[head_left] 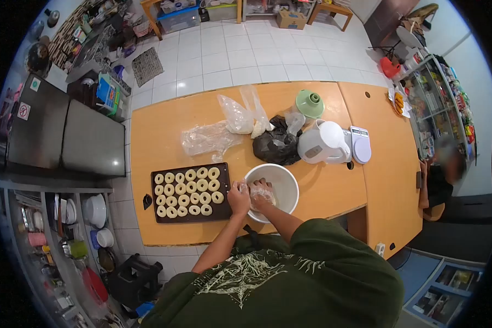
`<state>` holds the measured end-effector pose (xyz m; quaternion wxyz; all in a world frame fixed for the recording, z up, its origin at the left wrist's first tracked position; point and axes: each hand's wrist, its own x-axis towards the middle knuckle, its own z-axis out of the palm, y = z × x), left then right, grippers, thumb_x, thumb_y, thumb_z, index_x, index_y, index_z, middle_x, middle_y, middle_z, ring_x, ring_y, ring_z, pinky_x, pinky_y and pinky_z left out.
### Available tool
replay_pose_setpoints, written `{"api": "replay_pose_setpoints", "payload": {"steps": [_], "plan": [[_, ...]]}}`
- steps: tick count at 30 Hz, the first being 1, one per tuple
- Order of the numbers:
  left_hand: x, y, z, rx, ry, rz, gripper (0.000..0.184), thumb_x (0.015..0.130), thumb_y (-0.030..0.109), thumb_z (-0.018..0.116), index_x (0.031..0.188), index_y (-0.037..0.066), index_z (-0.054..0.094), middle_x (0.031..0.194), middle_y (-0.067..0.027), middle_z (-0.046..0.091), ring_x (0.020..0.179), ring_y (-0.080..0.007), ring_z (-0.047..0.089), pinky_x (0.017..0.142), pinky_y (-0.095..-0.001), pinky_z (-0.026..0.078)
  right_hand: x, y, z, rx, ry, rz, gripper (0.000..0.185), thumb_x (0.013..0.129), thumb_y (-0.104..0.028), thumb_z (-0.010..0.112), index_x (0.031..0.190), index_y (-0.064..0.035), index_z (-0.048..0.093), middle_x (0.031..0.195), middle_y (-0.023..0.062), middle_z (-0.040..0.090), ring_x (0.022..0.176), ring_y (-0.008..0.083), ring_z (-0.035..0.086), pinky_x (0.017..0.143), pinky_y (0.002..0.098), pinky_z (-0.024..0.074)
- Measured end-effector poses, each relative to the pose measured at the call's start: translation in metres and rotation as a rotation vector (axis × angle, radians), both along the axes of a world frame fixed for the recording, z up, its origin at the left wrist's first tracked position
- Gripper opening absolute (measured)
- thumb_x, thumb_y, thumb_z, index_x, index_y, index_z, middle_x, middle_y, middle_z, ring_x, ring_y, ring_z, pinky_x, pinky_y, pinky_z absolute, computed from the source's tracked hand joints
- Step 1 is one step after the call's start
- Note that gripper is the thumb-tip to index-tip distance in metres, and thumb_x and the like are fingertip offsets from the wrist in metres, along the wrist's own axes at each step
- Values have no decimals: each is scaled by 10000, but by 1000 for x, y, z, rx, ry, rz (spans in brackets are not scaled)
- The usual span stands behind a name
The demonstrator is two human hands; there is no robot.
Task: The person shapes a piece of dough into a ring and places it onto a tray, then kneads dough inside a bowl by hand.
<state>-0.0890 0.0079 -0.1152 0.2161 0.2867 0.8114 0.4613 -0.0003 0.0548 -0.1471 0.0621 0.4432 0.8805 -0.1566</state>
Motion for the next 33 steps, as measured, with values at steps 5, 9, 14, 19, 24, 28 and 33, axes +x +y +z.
{"api": "replay_pose_setpoints", "payload": {"steps": [5, 9, 14, 19, 24, 28, 33], "plan": [[-1, -2, 0, -27, 37, -52, 321, 928, 269, 556, 794, -22, 575, 709, -257, 592, 710, -455, 585, 626, -494, 440, -5, 18, -2, -42, -68, 4, 363, 892, -386, 448, 1054, -172, 691, 1145, 41, 643, 1138, 252, 483, 952, 454, 316], [-2, -3, -1, 21, 66, -61, 332, 932, 300, 554, 813, -8, 590, 720, -257, 592, 717, -469, 574, 639, -505, 441, -8, 23, -11, -65, 6, -25, 380, 888, -403, 438, 1039, -177, 703, 1152, 54, 645, 1148, 279, 466, 945, 467, 319], [-1, -2, 3, -46, -25, -27, 356, 944, 297, 547, 809, -30, 587, 757, -242, 614, 722, -433, 582, 650, -470, 435, 9, 30, -18, -72, 77, 17, 399, 917, -391, 406, 1052, -127, 673, 1169, 84, 642, 1162, 306, 502, 937, 508, 365], [-3, -2, 3, -37, -42, 1, 383, 924, 340, 571, 789, -19, 578, 718, -246, 605, 708, -439, 594, 626, -473, 446, 44, 31, -30, -130, 409, -305, 358, 943, -326, 441, 1178, -94, 581, 1117, 241, 621, 1042, 429, 589, 929, 462, 458], [-2, -1, 6, -71, -55, 9, 395, 922, 344, 575, 775, -22, 560, 699, -232, 596, 679, -429, 587, 616, -460, 445, 64, 16, -37, -213, -23, -428, 441, 935, -401, 430, 1195, -63, 543, 1135, 288, 593, 1050, 440, 592, 937, 520, 451], [-3, -2, -6, -34, -36, 14, 393, 923, 349, 567, 783, -19, 568, 730, -232, 609, 714, -431, 592, 656, -485, 446, 67, 20, -47, -377, 130, -314, 402, 958, -354, 404, 1190, -56, 541, 1130, 269, 597, 1005, 439, 605, 896, 513, 474], [-4, -2, -13, -25, -49, 25, 392, 923, 356, 560, 792, -12, 578, 753, -230, 617, 754, -432, 586, 694, -506, 438, 60, -3, -2, -135, 475, -367, 485, 969, -434, 406, 1040, 0, 610, 906, 258, 654, 923, 442, 616, 833, 481, 463]]}}
